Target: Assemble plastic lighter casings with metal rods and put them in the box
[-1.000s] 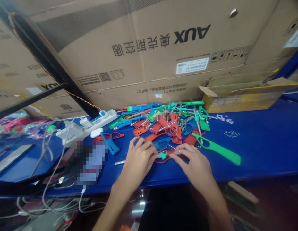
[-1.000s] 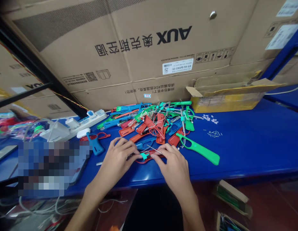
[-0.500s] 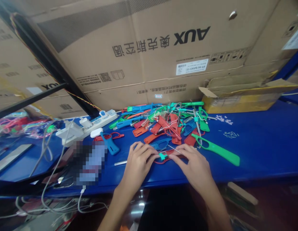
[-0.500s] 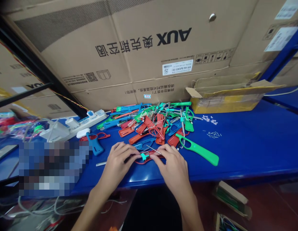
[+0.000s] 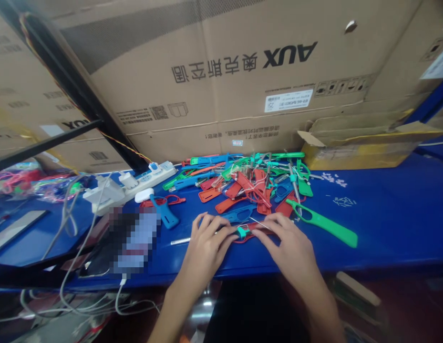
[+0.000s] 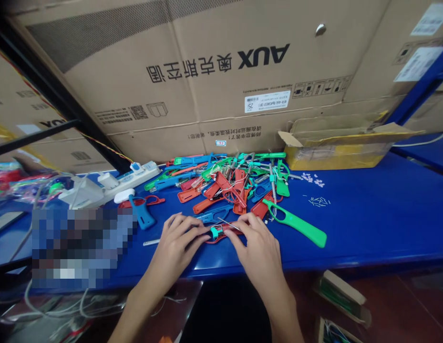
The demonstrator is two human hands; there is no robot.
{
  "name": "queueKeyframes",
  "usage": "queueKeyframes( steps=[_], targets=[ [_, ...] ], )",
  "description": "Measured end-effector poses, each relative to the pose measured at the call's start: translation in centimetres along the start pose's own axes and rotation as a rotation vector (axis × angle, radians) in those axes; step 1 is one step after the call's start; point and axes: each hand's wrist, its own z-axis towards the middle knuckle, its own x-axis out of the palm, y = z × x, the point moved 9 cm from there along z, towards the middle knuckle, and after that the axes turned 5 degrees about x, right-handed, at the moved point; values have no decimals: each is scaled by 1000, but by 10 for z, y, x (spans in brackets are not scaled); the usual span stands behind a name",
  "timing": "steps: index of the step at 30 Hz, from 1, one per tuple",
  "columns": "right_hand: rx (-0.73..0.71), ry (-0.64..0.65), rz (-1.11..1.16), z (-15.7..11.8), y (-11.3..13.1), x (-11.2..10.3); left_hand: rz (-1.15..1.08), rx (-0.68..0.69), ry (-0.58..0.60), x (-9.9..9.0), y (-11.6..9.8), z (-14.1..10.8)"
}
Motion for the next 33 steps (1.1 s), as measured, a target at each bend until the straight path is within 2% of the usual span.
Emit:
queueKeyframes(
  steps=[2, 5, 11, 24, 33],
  targets=[
    [-66, -6, 5, -3, 7, 0, -30, -12, 23, 1, 0, -3],
    [-162, 59, -8, -7, 18, 5, -82, -35, 57, 4, 0, -5],
    [-198, 135, -71, -7, 27, 12, -138, -44, 57, 6, 3, -6],
    [-125, 184, -123, -3, 28, 15, -186, -109, 27, 5, 10, -7],
    [-61, 128, -84, -2, 22, 16, -187, -113, 2, 4, 10, -6]
  ],
)
